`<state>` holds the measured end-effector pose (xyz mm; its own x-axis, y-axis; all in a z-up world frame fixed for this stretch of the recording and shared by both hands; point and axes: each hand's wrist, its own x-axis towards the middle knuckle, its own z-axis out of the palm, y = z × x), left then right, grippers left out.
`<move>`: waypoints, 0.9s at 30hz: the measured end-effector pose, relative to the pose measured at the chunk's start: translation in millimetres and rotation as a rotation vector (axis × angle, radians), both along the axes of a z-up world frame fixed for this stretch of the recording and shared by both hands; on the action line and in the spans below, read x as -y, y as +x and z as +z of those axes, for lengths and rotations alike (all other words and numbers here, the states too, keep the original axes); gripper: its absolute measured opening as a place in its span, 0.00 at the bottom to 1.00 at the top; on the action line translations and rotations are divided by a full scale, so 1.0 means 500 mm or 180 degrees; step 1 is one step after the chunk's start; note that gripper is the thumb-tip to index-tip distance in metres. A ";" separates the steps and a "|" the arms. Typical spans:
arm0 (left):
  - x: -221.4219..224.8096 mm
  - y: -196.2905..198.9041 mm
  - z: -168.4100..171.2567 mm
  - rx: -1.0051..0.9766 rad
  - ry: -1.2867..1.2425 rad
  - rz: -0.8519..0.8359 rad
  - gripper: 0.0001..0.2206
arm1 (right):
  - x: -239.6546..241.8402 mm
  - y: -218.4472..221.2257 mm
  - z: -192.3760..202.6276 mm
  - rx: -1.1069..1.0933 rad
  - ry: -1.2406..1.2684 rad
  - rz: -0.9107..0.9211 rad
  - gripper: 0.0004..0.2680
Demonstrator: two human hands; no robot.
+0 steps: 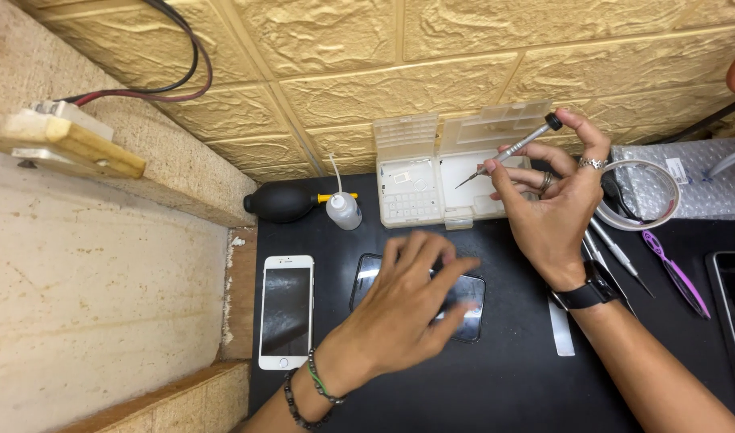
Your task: The person uses a screwdriver to remove screws from the bottom of a white smartphone and then closes the device. They then pick up a black smartphone and use the screwdriver to remove screws from its bottom edge.
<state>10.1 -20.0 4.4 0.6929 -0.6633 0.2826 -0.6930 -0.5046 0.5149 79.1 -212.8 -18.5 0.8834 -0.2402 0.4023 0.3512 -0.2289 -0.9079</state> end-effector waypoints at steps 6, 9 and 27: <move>0.045 0.027 -0.031 0.1171 0.0683 0.1411 0.26 | 0.004 -0.003 -0.008 0.0086 -0.0064 0.0027 0.27; 0.052 0.042 -0.046 0.1203 0.0860 0.1551 0.32 | 0.005 -0.001 -0.008 0.0085 -0.0029 0.0018 0.27; 0.061 0.065 -0.056 0.1739 0.1332 0.1524 0.36 | 0.010 -0.008 -0.003 0.0190 -0.0125 -0.0149 0.27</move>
